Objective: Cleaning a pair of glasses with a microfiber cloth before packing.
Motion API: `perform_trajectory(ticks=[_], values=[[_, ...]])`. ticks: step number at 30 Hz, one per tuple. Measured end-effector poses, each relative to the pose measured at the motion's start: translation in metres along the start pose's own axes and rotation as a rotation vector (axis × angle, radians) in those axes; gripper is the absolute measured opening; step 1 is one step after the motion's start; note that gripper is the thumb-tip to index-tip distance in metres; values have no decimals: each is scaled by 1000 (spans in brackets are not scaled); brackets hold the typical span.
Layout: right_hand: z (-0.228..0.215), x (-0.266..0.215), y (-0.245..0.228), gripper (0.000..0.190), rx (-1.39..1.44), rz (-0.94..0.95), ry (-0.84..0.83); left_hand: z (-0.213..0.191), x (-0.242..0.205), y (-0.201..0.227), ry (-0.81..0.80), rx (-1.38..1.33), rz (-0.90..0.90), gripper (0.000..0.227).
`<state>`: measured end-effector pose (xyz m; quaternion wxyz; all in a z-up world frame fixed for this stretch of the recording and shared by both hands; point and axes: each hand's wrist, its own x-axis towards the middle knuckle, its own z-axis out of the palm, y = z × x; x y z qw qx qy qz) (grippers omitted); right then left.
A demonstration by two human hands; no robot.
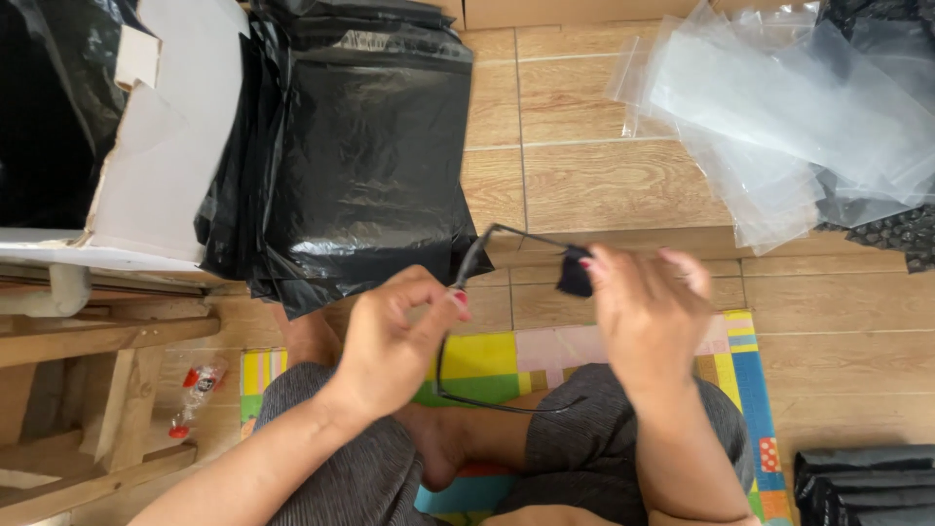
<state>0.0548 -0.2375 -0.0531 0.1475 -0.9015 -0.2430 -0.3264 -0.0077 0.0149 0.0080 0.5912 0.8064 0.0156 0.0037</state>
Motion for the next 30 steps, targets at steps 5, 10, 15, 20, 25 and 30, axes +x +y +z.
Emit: perform_trajectory(ticks=[5,10,15,20,25,30], values=[[-16,-7,52,19,-109,140,-2,-17,-5,-3,99,-162,-288,30],[13,-13,89,17,1005,828,315,-9,-11,-11,-110,-549,-275,31],[7,14,9,17,1787,1390,524,12,-7,-24,-305,-740,-226,33],[8,-56,-44,55,665,-66,-134,29,-13,-39,-460,-887,-272,24],[10,-25,-44,50,531,-284,240,13,-12,-25,-427,-826,-213,25],[7,-26,-44,39,673,-337,252,4,-17,-24,-525,-851,-193,29]])
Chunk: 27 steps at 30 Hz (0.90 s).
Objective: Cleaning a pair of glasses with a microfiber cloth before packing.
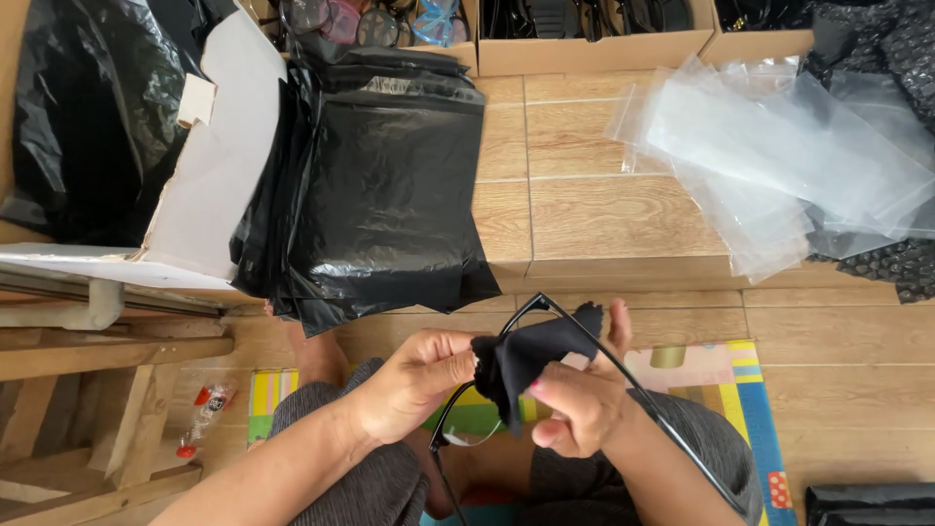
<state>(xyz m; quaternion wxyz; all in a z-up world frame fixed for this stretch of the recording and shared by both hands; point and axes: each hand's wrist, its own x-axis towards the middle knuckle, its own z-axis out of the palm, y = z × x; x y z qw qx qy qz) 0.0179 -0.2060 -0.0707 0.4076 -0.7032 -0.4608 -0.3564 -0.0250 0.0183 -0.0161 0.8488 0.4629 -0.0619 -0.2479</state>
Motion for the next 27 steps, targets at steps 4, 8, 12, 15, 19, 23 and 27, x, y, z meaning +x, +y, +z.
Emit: perform_trajectory(ticks=[4,8,12,15,19,23,27], values=[[-8,0,4,46,83,18,-30,10,-7,20,73,130,-25,33],[-7,7,-2,41,111,10,-29,13,-5,19,-36,152,-5,34],[-1,-12,8,80,-224,122,0,11,-6,17,19,196,-24,35],[8,-21,4,64,-33,30,2,10,-7,17,58,192,-30,36],[4,-26,7,68,-125,-6,-8,10,-8,20,-17,219,12,36],[6,-30,2,46,-97,39,-49,8,-10,23,6,230,15,35],[15,-44,6,62,4,-47,11,9,-8,20,-47,172,36,31]])
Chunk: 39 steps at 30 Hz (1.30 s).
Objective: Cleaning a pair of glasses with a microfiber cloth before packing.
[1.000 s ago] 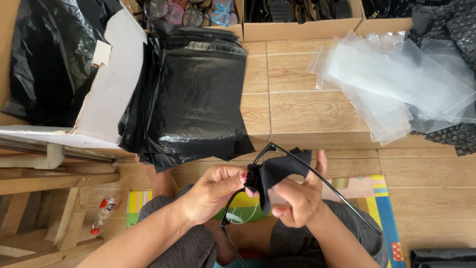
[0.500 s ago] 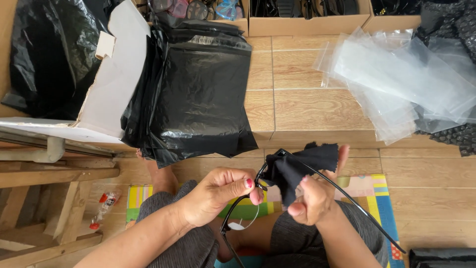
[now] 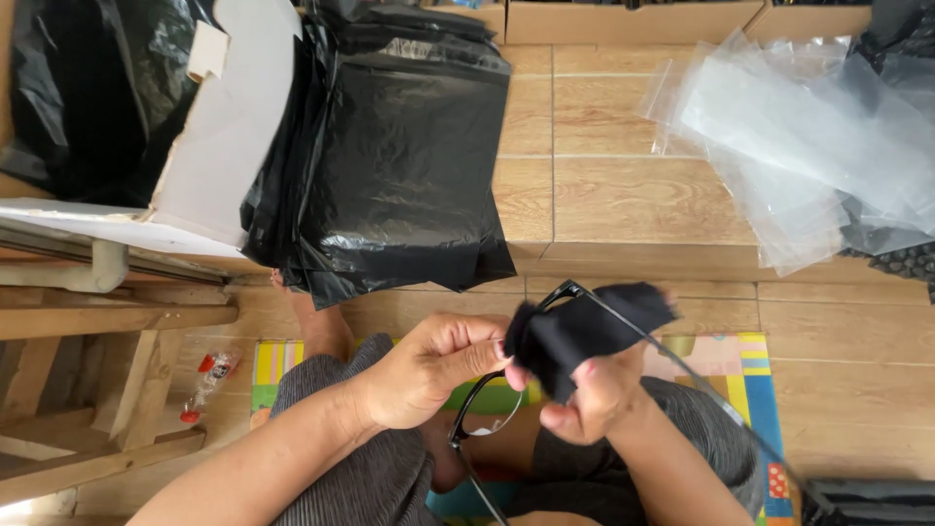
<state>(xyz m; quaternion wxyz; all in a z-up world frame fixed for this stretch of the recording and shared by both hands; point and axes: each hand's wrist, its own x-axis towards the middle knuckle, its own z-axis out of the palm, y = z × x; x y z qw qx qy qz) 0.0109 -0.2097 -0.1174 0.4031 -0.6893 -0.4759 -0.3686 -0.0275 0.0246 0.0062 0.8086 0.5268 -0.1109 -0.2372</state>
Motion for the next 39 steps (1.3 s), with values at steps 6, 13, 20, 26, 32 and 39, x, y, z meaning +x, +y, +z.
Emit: perform_trajectory(ticks=[6,13,20,26,32,39], values=[[-9,-22,9,31,-169,3,-55,2,-3,9,96,135,-24,36],[-3,-2,0,59,-357,23,-78,-1,2,-7,70,-7,-24,31],[-17,9,-17,31,-66,260,-34,1,7,-20,297,28,-85,31],[6,33,-17,28,-180,73,-45,4,10,-9,347,54,-18,30],[10,16,-7,33,-213,32,-53,-7,9,-30,401,-43,-11,28],[11,32,-19,28,-241,41,89,11,9,-7,383,31,57,22]])
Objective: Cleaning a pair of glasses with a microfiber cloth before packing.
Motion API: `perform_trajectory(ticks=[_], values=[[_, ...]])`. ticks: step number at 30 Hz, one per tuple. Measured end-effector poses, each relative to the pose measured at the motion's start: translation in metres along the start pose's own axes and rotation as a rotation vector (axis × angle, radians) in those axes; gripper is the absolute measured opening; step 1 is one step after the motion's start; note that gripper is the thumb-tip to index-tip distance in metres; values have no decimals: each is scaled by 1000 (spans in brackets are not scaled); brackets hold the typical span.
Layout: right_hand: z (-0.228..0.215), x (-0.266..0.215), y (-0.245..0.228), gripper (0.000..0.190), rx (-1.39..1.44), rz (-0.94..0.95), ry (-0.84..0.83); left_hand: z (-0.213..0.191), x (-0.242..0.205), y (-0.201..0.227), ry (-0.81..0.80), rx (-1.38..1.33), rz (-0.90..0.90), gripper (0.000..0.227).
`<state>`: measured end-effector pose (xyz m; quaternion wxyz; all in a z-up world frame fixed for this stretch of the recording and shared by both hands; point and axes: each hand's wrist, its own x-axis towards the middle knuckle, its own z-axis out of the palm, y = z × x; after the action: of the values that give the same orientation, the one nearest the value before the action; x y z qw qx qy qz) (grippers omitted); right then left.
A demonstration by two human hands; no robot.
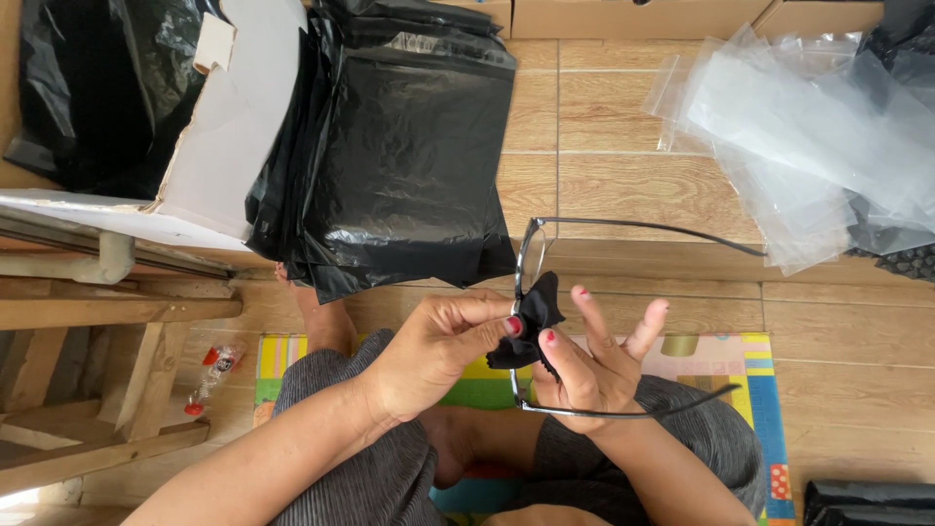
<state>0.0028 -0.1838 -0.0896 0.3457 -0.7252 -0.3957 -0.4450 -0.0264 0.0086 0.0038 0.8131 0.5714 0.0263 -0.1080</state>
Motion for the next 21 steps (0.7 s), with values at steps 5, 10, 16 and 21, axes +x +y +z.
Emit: perform_trajectory(ticks=[5,10,16,21], values=[[-2,20,-14,21,-74,108,-16,-2,1,-8,-100,9,-12,24],[-5,25,-10,21,-143,40,-6,1,3,-6,-68,3,-58,24],[-11,9,-5,22,-24,49,-52,3,5,-2,-71,209,38,22],[-10,13,2,21,108,33,-62,-2,1,-4,-7,471,142,22]])
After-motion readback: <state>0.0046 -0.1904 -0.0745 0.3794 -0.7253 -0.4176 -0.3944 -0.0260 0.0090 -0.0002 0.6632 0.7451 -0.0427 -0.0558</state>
